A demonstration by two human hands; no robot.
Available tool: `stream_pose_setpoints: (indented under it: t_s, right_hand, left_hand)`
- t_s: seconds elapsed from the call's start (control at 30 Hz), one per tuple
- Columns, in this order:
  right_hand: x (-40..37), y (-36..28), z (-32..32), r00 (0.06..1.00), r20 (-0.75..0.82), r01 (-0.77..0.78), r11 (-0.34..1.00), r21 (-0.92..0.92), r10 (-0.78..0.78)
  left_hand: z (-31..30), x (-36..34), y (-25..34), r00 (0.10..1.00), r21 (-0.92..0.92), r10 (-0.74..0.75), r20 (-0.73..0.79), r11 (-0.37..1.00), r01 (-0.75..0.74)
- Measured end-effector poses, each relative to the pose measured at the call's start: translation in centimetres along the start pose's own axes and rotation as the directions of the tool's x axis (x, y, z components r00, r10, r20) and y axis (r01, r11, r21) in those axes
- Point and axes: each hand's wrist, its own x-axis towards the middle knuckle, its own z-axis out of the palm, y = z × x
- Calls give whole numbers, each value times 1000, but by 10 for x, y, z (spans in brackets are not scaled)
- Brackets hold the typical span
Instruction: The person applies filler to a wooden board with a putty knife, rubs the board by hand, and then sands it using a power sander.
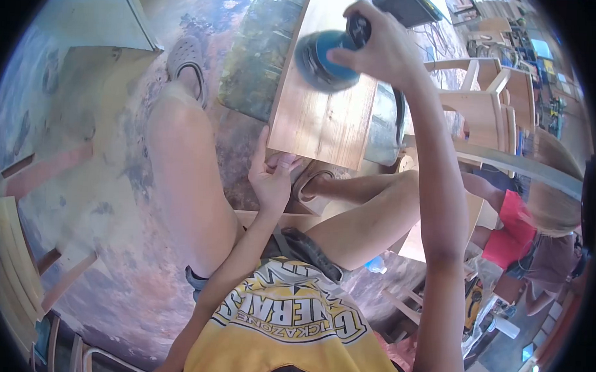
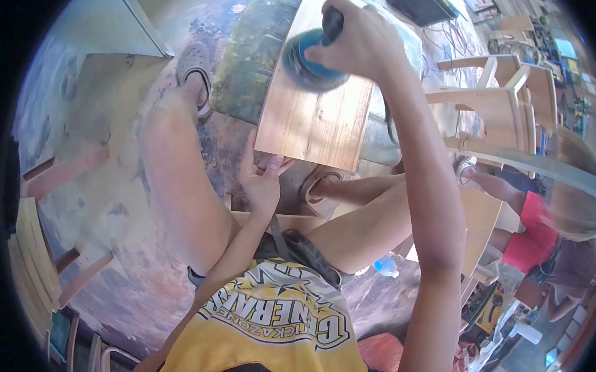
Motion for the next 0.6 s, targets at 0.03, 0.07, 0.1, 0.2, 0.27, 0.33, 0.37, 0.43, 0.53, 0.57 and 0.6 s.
stream_pose_setpoints:
  t_s: [0.03, 0.07, 0.1, 0.2, 0.27, 0.33, 0.37, 0.43, 0.53, 0.57, 0.6]
  right_hand:
    - [-10, 0, 8, 997, -58, 45, 999, -28, -47]
    - [-23, -20, 4, 994, -31, -106, 992, -61, 104]
    - [-32, -30, 8, 992, -67, -115, 990, -77, 109]
    - [-37, -37, 22, 988, -114, -108, 991, -74, 99]
    - [-24, -30, 27, 971, -235, -62, 993, -105, 36]
    - [-15, -30, 22, 963, -266, -72, 989, -133, 34]
    - [-14, -34, 15, 963, -268, -74, 991, -111, 42]
    - [-17, -39, 13, 964, -264, -48, 999, -22, 40]
    - [-29, -50, 24, 975, -223, -42, 989, -142, 10]
    - [-31, -54, 26, 980, -198, -53, 991, -126, 28]
    - [-29, -56, 24, 981, -193, -56, 990, -127, 30]
  left_hand:
    - [0, -1, 1, 1000, -7, 4, -8, 1000, -5]
    - [1, -1, 1, 1000, -19, 0, -13, 1000, 0]
    - [2, 1, 2, 1000, -31, -5, -18, 1000, 5]
    - [1, 3, -2, 993, 56, 113, -21, 992, -111]
    - [0, 0, -3, 995, 34, 98, -28, 995, -97]
    - [2, 2, -3, 996, 2, 90, -25, 996, -90]
    - [2, 1, -2, 995, -7, 93, -29, 996, -93]
    - [2, 2, -4, 994, -20, 100, -33, 995, -101]
    - [-6, 4, -21, 999, -82, 18, -44, 996, -21]
    - [-11, 6, -27, 997, 27, -19, -69, 999, 21]
    - [-15, 5, -34, 993, 139, -58, -99, 988, 71]
